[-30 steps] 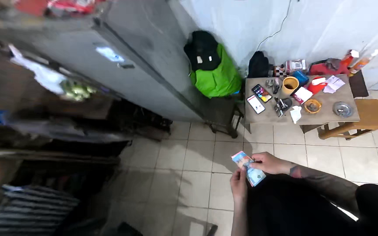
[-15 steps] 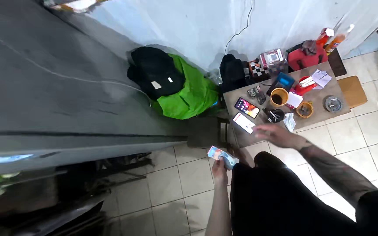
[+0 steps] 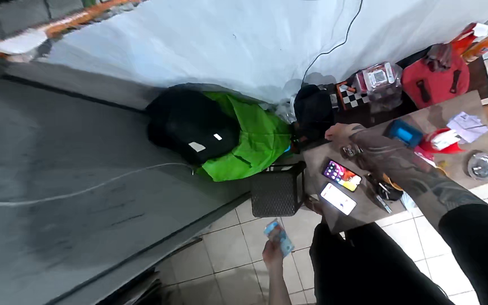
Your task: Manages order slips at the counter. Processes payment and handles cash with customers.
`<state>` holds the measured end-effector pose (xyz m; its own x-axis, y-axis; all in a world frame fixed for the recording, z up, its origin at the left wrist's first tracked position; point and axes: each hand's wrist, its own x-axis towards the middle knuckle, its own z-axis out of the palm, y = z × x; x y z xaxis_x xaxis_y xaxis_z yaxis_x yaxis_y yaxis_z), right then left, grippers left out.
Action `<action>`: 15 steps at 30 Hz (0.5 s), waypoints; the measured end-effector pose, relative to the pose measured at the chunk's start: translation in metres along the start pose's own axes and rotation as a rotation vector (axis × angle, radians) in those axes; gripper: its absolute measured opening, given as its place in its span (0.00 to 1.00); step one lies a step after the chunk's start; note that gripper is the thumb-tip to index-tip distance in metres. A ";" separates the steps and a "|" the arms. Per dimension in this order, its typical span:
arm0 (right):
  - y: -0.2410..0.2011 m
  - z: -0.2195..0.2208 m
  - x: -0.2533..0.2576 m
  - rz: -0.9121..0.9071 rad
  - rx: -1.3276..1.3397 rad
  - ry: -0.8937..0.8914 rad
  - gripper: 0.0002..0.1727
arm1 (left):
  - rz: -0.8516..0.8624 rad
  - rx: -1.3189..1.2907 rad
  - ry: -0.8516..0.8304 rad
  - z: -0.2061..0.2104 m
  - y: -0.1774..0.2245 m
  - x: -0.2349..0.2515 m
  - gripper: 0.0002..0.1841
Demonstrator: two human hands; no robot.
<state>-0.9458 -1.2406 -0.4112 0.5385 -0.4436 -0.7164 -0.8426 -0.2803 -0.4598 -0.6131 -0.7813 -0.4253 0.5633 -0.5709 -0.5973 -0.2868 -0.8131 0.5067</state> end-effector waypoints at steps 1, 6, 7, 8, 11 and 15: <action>0.011 0.005 0.020 0.047 0.011 -0.016 0.18 | -0.024 -0.006 0.022 0.004 0.001 0.001 0.15; 0.030 -0.008 0.057 0.200 -0.124 -0.302 0.23 | -0.063 -0.166 0.082 0.031 0.024 0.027 0.15; 0.037 -0.005 0.064 0.206 -0.183 -0.346 0.22 | -0.045 -0.206 0.087 0.036 0.034 0.037 0.15; 0.045 0.001 0.072 0.225 -0.219 -0.365 0.22 | -0.026 -0.246 0.085 0.041 0.048 0.046 0.14; 0.055 0.002 0.076 0.259 -0.253 -0.418 0.20 | 0.036 -0.356 0.067 0.055 0.105 0.074 0.13; 0.064 0.004 0.083 0.156 -0.250 -0.433 0.15 | 0.145 -0.435 0.000 0.070 0.181 0.105 0.14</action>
<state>-0.9551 -1.2918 -0.5025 0.3137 -0.1185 -0.9421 -0.8595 -0.4572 -0.2287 -0.6602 -0.9960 -0.4401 0.5410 -0.6755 -0.5010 -0.0104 -0.6011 0.7991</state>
